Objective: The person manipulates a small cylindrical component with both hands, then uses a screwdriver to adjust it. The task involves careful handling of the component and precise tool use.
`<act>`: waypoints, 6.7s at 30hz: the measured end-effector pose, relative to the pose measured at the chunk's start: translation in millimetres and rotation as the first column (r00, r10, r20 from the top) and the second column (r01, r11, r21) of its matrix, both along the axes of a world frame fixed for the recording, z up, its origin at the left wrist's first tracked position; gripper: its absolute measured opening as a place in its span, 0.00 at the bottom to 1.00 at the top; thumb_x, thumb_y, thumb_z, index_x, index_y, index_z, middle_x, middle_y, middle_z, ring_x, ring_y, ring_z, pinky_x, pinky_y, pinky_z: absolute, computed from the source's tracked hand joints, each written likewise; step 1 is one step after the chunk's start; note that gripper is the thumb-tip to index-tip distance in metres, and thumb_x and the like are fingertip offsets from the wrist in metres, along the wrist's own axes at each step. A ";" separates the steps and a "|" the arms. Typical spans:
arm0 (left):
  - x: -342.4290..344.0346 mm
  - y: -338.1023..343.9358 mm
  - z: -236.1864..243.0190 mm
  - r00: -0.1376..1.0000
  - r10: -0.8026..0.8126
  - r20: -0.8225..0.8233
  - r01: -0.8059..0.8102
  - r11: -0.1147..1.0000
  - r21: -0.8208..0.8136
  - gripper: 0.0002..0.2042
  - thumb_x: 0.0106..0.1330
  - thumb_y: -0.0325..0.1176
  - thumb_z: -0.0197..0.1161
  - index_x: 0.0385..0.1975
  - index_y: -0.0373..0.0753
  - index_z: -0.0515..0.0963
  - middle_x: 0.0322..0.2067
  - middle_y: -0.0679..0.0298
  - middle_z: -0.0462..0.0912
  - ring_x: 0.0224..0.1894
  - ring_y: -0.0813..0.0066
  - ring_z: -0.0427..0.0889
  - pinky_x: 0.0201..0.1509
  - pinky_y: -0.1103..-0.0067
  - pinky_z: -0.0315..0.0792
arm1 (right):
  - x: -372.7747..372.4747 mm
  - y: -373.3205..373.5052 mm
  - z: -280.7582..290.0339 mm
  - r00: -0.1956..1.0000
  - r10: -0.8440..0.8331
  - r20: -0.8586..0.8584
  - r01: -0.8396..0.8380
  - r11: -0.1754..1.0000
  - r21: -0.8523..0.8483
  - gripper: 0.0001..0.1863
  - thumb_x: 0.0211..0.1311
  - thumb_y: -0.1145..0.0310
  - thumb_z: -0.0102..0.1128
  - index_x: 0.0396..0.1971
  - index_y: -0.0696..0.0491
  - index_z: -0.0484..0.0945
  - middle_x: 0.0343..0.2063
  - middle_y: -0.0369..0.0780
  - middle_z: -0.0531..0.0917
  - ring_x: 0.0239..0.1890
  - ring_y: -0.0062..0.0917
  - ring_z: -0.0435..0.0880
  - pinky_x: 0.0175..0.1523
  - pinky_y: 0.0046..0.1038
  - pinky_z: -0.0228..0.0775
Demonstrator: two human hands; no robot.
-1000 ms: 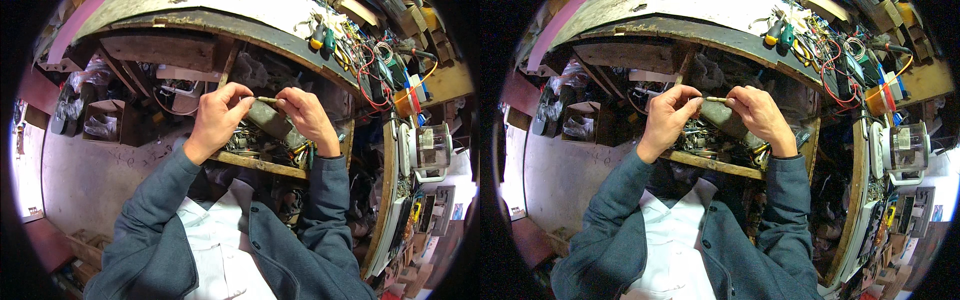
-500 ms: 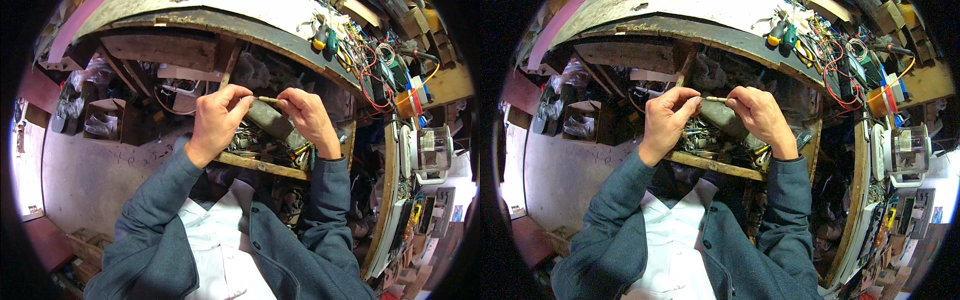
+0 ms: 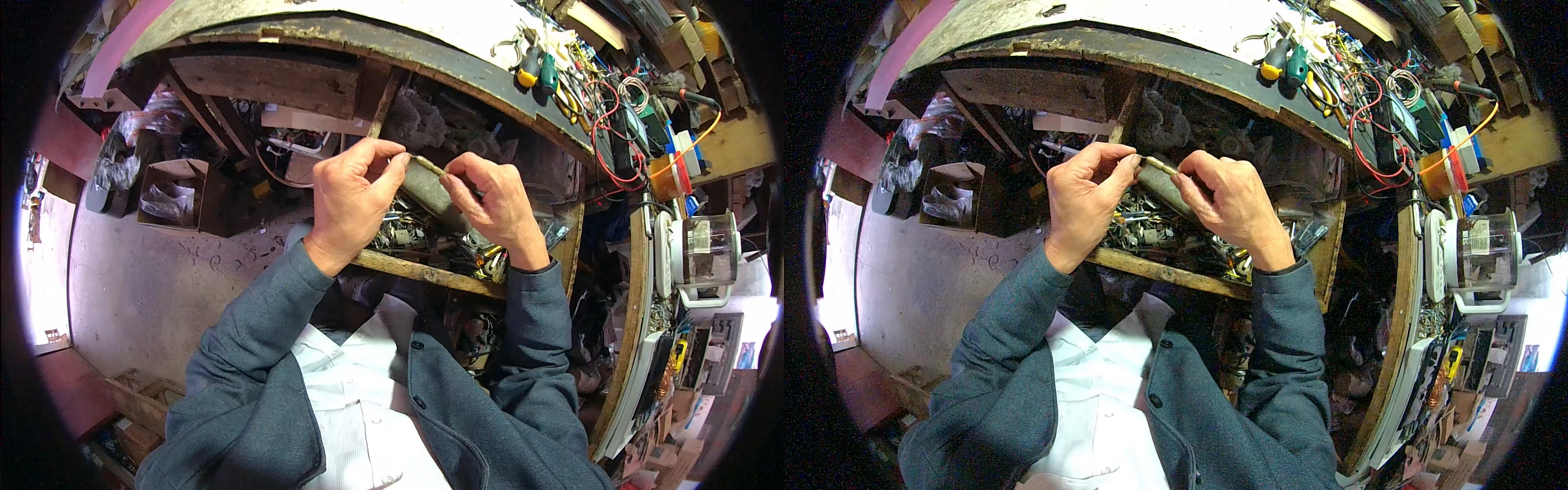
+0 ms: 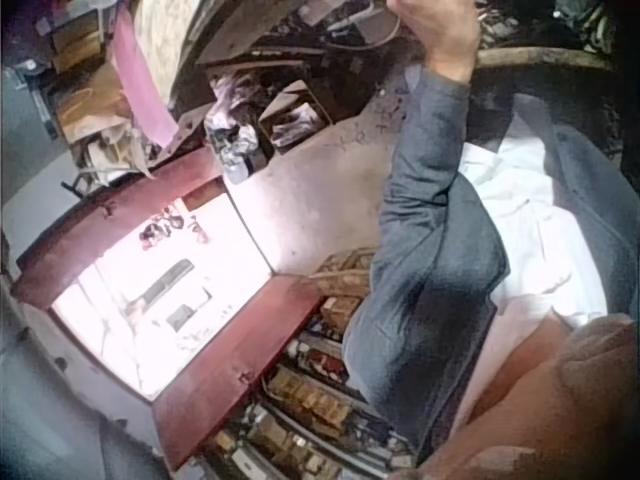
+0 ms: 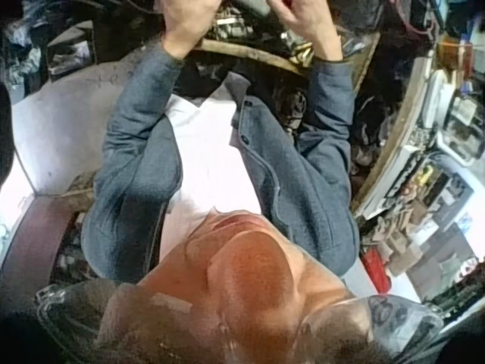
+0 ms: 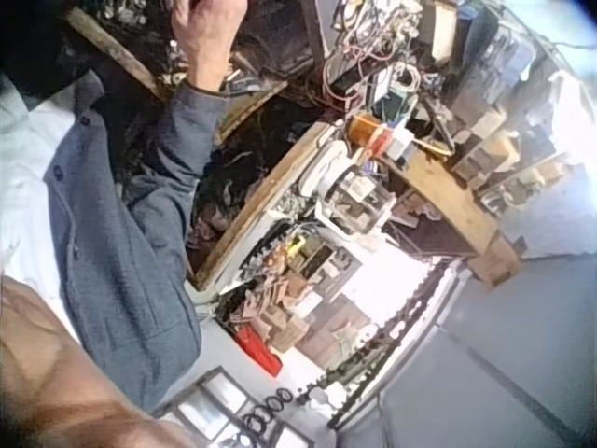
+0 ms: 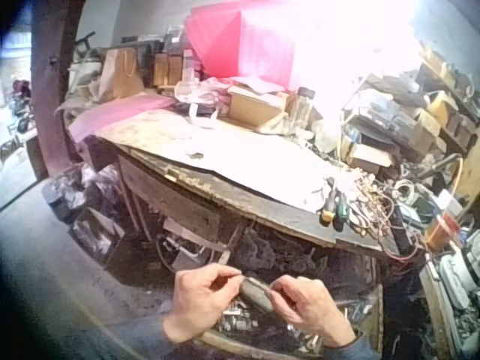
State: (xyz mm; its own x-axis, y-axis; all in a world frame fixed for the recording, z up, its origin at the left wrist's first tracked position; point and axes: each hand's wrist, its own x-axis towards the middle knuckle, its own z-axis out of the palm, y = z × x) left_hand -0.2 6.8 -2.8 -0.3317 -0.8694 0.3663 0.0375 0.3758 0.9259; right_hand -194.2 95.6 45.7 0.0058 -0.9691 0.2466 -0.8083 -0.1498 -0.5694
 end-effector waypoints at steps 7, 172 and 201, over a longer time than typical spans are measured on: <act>-0.2 1.6 6.2 0.998 0.050 0.032 -0.048 0.997 -0.052 0.05 0.67 0.26 0.71 0.38 0.32 0.86 0.28 0.64 0.90 0.29 0.84 0.86 0.35 0.83 0.79 | 3.8 -1.2 -4.2 0.996 0.041 -0.083 -0.050 0.992 -0.115 0.05 0.70 0.71 0.63 0.37 0.58 0.80 0.20 0.43 0.82 0.21 0.31 0.84 0.28 0.28 0.72; -0.5 -1.6 3.1 0.926 -0.351 -0.140 0.375 0.903 0.211 0.10 0.72 0.26 0.68 0.50 0.31 0.85 0.39 0.62 0.90 0.34 0.82 0.86 0.39 0.85 0.81 | -4.4 -4.0 -12.2 0.642 0.017 0.766 -0.128 0.988 0.085 0.06 0.67 0.73 0.67 0.41 0.58 0.85 0.37 0.32 0.87 0.42 0.13 0.82 0.51 0.20 0.74; 1.3 -4.7 1.2 0.899 -0.399 -0.181 0.432 0.877 0.213 0.21 0.69 0.22 0.68 0.62 0.33 0.76 0.49 0.58 0.87 0.43 0.78 0.87 0.48 0.81 0.83 | -9.3 -4.6 -17.3 0.774 -0.054 0.630 -0.032 0.992 0.125 0.05 0.67 0.71 0.66 0.38 0.56 0.85 0.30 0.27 0.84 0.34 0.08 0.76 0.41 0.15 0.69</act>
